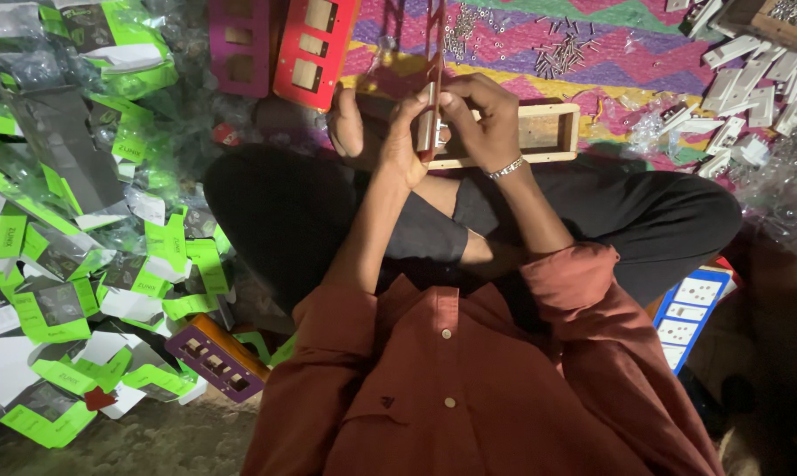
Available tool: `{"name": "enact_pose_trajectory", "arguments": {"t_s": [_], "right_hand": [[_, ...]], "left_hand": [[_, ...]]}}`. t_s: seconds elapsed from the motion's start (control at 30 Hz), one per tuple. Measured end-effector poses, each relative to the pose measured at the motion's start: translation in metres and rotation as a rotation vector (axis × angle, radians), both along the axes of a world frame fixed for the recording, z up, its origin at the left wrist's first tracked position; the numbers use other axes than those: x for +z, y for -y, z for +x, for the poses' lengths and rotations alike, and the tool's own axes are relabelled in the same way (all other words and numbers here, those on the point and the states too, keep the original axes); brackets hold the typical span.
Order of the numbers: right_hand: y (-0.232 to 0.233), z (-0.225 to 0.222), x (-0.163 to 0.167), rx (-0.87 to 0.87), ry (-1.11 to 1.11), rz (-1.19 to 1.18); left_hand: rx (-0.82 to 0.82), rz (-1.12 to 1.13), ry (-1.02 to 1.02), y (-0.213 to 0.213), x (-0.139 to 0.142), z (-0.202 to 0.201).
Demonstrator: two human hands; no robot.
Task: The person sits on the floor and assembles small white electrical components into red plastic frames. They pick up the components and fasteners, insert them into the frame slots, and secure them by hand.
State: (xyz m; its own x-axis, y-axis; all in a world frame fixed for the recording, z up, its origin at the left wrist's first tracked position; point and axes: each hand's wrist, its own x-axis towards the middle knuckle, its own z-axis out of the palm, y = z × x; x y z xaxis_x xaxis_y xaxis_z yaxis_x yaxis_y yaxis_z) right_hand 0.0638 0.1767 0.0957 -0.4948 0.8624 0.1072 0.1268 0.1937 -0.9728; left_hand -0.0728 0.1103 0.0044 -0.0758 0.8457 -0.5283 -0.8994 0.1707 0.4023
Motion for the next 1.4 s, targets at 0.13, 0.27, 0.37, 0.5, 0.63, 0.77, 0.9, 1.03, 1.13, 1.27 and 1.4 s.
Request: {"name": "enact_pose_trajectory", "arguments": {"t_s": [0.13, 0.27, 0.37, 0.5, 0.63, 0.77, 0.9, 1.03, 1.13, 1.27, 1.4], "right_hand": [[0.001, 0.0013, 0.0017, 0.007, 0.088, 0.258], [0.0016, 0.0002, 0.0031, -0.017, 0.064, 0.304], [0.0009, -0.0005, 0.0023, 0.007, 0.03, 0.178], [0.0026, -0.0034, -0.0016, -0.033, 0.018, 0.031], [0.0038, -0.0034, -0.0037, -0.047, 0.068, 0.144], [0.0015, -0.0017, -0.0027, -0.044, 0.083, 0.216], [0.0023, -0.0028, -0.0027, -0.009, -0.011, 0.026], [0.0047, -0.0052, -0.0057, -0.074, 0.079, 0.052], [0.0038, -0.0022, -0.0066, -0.045, 0.064, 0.246], [0.0026, -0.0006, -0.0053, -0.047, 0.107, 0.319], [0.0014, -0.0018, -0.0034, -0.024, 0.055, 0.23]], "left_hand": [[0.025, -0.082, -0.048, -0.001, -0.0031, 0.0017], [0.02, -0.026, -0.051, -0.0004, -0.0024, 0.0009], [0.014, -0.035, -0.035, -0.0005, 0.0009, -0.0003], [0.021, -0.03, -0.047, -0.0019, 0.0035, -0.0012], [0.043, 0.001, -0.04, -0.0005, 0.0009, -0.0012], [0.022, -0.041, -0.058, -0.0009, -0.002, -0.0008], [0.037, -0.003, -0.034, -0.0019, 0.0007, -0.0011], [-0.007, -0.007, -0.061, -0.0005, 0.0041, -0.0018], [-0.009, -0.043, -0.115, 0.0005, 0.0021, -0.0007], [0.017, -0.045, -0.094, -0.0008, -0.0024, 0.0006], [0.021, -0.038, -0.072, -0.0005, 0.0011, -0.0006]]}}
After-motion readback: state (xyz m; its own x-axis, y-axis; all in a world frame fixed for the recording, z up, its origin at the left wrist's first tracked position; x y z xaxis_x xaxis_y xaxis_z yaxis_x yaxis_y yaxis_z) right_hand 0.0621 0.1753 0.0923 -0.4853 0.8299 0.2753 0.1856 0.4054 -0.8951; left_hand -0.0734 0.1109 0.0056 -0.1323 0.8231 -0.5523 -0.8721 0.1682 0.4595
